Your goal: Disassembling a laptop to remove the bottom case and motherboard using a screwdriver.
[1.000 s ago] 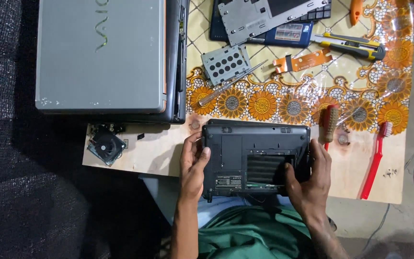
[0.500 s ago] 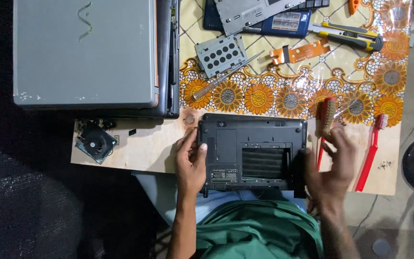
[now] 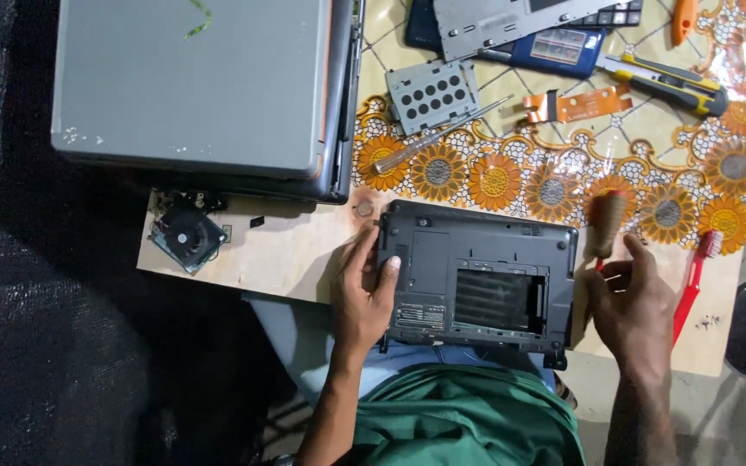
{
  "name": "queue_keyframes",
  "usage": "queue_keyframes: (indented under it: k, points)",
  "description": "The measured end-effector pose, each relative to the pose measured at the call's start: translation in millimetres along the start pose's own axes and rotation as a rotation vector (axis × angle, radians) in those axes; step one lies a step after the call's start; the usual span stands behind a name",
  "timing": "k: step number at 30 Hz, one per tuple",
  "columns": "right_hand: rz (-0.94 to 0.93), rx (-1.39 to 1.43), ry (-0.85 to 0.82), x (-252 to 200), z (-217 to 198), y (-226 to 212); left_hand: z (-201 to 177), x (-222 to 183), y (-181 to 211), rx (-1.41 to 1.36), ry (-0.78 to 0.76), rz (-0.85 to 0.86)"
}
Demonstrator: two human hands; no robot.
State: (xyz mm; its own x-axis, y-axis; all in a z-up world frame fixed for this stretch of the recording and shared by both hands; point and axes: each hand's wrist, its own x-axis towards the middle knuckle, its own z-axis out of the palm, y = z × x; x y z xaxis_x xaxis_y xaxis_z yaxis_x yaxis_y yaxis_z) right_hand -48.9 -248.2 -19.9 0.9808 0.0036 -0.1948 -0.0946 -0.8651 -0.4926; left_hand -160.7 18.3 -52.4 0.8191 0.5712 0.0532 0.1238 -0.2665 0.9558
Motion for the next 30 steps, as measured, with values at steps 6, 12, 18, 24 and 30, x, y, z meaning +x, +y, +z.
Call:
queue_keyframes:
  k: [6, 12, 18, 24, 30]
  points:
    - [-0.267, 0.098, 0.172, -11.1, -21.7, -28.6, -0.7, 2.6, 1.9, -0.071, -0.015, -0.018]
    - [-0.359, 0.801, 0.103, -32.5, 4.3, -70.2, -3.6, 3.1, -1.9, -0.014, -0.091, -0.021]
    - [-0.466, 0.951, -0.096, -33.5, 46.1, -111.9, -4.7, 3.1, -8.1, 0.031, -0.081, 0.107]
    - [-0.635, 0.867, -0.078, -18.1, 75.2, -115.5, -5.6, 2.6, -4.8, 0.021, -0.055, 0.029]
    - [-0.823, 0.753, -0.083, -18.8, 79.0, -127.3, -8.8, 4.4, -0.3, 0.029, -0.076, -0.013]
